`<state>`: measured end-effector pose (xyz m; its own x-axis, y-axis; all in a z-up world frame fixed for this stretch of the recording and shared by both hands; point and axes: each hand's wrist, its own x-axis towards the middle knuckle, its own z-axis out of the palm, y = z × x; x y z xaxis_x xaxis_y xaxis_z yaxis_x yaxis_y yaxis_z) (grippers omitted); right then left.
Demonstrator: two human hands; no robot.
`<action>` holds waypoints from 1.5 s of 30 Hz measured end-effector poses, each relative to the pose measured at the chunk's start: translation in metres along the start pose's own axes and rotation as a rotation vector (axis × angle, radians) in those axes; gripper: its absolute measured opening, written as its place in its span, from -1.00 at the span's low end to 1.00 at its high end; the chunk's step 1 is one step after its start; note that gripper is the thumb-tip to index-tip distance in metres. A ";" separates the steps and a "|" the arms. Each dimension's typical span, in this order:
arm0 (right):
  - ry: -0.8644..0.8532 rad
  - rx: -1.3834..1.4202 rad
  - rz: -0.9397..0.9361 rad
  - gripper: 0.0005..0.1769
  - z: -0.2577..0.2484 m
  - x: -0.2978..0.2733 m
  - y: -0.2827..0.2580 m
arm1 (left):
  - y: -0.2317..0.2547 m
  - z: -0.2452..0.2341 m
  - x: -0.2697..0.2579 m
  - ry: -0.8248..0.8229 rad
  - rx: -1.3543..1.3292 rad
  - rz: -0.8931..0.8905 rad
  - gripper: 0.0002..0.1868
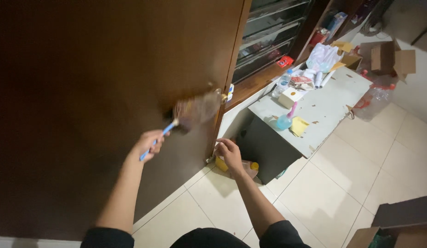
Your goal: Dusting a desk and a door using a feather duster.
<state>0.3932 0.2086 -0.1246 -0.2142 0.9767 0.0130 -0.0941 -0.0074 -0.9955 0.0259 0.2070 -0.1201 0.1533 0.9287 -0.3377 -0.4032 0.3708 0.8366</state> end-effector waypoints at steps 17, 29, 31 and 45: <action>-0.093 0.059 -0.028 -0.74 -0.003 0.027 0.011 | 0.123 0.091 -0.002 -0.134 0.032 0.202 -0.73; -0.148 0.093 -0.340 -0.28 0.008 -0.003 -0.100 | 0.146 0.110 -0.020 -0.224 -0.042 0.244 -0.71; -0.157 0.126 -0.361 -0.25 0.015 -0.014 -0.107 | 0.128 0.099 -0.016 -0.223 -0.049 0.221 -0.71; -0.090 0.117 -0.305 -0.31 0.048 -0.037 -0.098 | 0.183 0.115 -0.044 -0.329 -0.154 0.354 -0.70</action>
<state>0.3641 0.1626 -0.0227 -0.2433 0.9150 0.3218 -0.2770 0.2524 -0.9271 0.0487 0.2347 0.0979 0.2496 0.9596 0.1296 -0.6064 0.0506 0.7936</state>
